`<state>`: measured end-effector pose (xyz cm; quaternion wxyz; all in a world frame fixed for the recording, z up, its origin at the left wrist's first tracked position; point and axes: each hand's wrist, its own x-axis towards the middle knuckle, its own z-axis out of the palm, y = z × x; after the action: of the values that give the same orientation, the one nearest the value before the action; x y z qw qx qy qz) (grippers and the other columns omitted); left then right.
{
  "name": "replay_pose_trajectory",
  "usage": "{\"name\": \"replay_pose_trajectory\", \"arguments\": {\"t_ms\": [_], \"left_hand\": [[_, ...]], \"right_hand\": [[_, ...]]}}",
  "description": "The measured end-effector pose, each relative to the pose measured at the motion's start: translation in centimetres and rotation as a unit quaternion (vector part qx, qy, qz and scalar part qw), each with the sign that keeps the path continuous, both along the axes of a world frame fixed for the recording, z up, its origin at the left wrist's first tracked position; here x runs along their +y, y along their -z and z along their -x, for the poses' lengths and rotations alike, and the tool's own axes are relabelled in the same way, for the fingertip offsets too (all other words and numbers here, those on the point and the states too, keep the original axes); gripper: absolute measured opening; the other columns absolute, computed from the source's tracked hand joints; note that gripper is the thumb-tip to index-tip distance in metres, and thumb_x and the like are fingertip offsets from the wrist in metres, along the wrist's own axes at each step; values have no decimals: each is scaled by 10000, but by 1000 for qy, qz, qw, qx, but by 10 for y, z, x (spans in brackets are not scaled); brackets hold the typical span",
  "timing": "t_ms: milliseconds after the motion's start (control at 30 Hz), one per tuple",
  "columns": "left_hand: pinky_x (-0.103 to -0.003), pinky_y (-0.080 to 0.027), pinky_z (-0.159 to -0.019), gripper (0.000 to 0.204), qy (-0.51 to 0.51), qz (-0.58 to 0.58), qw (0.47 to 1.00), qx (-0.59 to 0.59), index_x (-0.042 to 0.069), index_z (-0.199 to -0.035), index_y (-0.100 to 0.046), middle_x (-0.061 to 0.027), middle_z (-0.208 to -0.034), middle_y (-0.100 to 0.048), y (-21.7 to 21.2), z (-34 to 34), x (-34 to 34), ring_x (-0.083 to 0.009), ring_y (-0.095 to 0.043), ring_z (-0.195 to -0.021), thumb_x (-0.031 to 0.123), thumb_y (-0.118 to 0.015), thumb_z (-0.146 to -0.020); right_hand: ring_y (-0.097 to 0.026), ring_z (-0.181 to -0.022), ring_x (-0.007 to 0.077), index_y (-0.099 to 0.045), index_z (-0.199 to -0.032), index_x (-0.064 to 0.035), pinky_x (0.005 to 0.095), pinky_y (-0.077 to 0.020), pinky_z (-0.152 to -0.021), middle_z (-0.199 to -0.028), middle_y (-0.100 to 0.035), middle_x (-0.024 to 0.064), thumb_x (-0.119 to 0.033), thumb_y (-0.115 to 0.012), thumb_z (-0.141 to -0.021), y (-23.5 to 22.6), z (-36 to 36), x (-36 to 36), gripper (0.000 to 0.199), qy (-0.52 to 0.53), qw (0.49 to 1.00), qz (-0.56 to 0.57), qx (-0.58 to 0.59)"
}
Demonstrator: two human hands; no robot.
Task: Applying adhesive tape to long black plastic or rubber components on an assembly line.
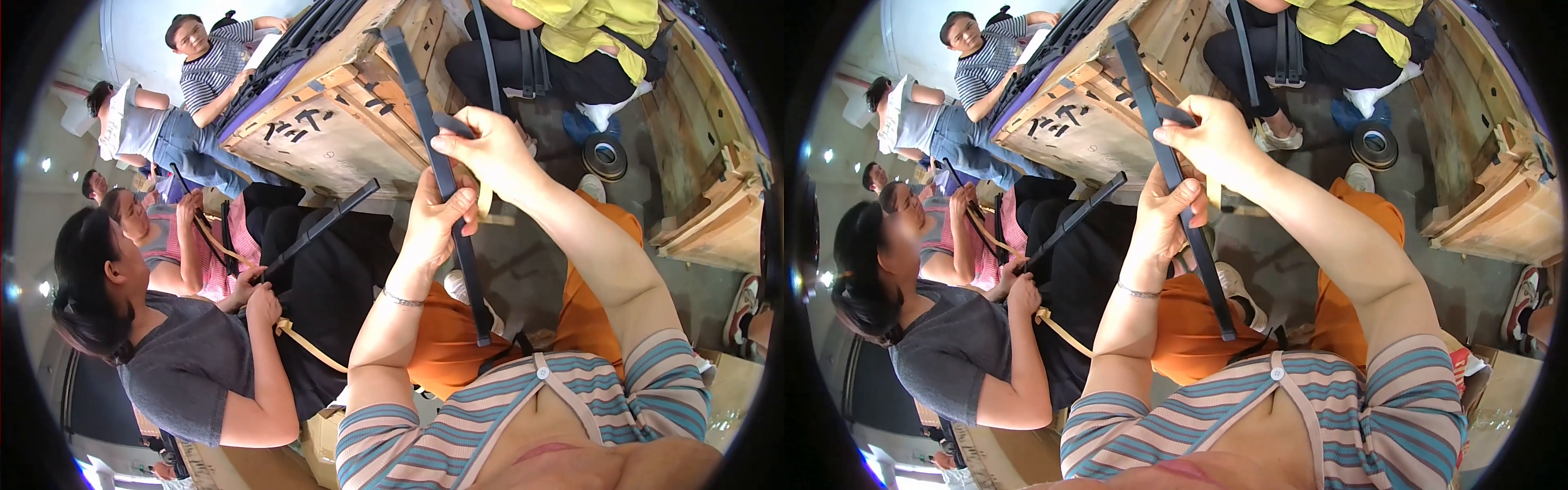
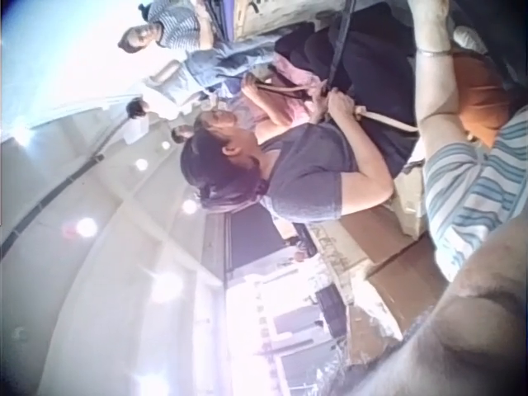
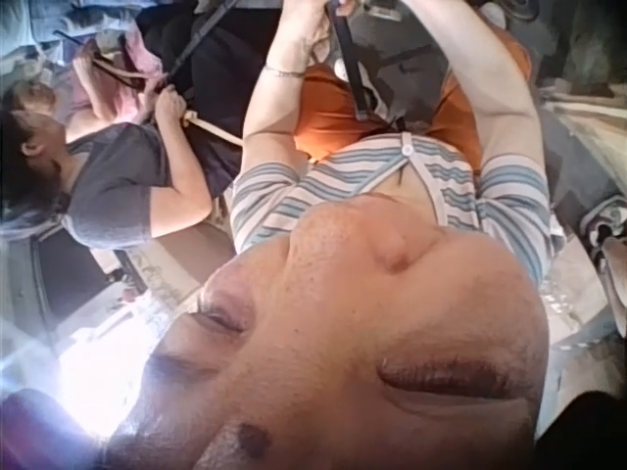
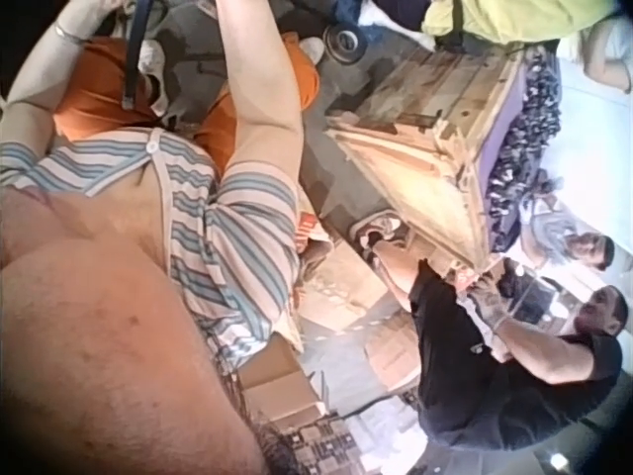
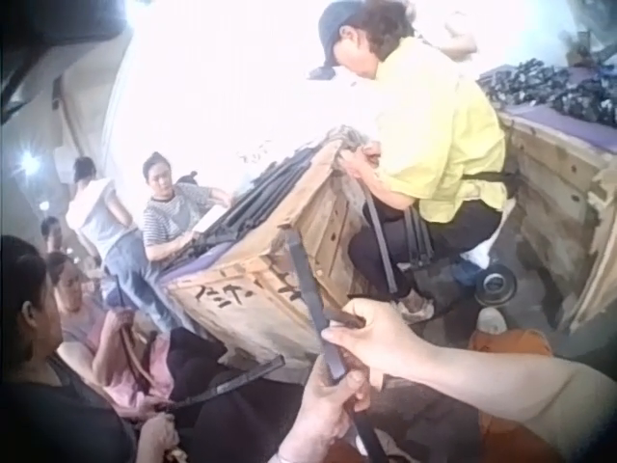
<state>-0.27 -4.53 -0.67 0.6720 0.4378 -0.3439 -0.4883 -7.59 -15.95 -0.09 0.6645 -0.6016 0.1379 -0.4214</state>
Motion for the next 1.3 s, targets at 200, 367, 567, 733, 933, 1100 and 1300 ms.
{"name": "replay_pose_trajectory", "arguments": {"t_ms": [200, 367, 567, 733, 933, 1100, 1300], "left_hand": [[-243, -383, -452, 235, -34, 9, 999, -16, 16, -1058, -469, -75, -853, -526, 10, -3, 7, -127, -482, -560, 114, -553, -862], [-203, -342, -434, 147, -56, 9, 997, -61, 18, -999, -514, -53, -803, -523, 6, -5, 12, -98, -442, -503, 125, -462, -912], [-196, -345, -419, 125, -76, 40, 994, -65, 36, -1006, -497, -49, -776, -536, 3, -6, 12, -81, -448, -487, 111, -450, -919], [-197, -348, -426, 153, -66, 47, 995, -62, 22, -1013, -502, -71, -805, -535, 2, -4, 15, -98, -439, -500, 132, -455, -917], [-199, -349, -427, 156, -61, 54, 995, -54, 20, -1013, -503, -71, -802, -535, 3, -4, 15, -99, -438, -501, 133, -459, -915], [-198, -349, -428, 155, -64, 48, 996, -50, 18, -1012, -505, -71, -797, -533, 1, -3, 17, -101, -437, -499, 130, -455, -917], [-199, -351, -428, 160, -65, 51, 995, -50, 17, -1014, -506, -72, -793, -531, 1, -3, 18, -102, -440, -501, 132, -454, -917]], "right_hand": [[-533, -637, 49, -549, -800, 10, 202, -461, -588, -734, -583, 30, -106, -643, -801, -7, 12, -23, 149, 9, 998, -6, -54], [-504, -534, 66, -529, -807, 6, 207, -445, -521, -662, -519, 8, -221, -491, -910, -19, 31, -27, 251, -71, 997, 7, -1], [-463, -479, 61, -543, -823, -8, 198, -396, -475, -627, -497, 6, -242, -462, -924, -18, 37, -16, 267, -123, 984, 116, 63], [-417, -559, 63, -537, -814, -11, 225, -363, -486, -615, -467, 6, -181, -529, -892, -17, 30, -11, 187, -112, 982, 144, 50], [-362, -555, 77, -530, -767, -6, 252, -335, -501, -590, -435, 15, -193, -570, -868, -3, 20, -17, 217, -62, 976, 206, 23], [-376, -544, 75, -550, -764, -8, 248, -347, -504, -569, -440, 21, -217, -589, -856, -5, 18, -14, 231, -58, 979, 190, 43], [-415, -544, 77, -577, -783, -14, 248, -366, -511, -582, -497, 40, -220, -598, -848, -10, 20, -9, 218, -48, 976, 202, 62]]}}
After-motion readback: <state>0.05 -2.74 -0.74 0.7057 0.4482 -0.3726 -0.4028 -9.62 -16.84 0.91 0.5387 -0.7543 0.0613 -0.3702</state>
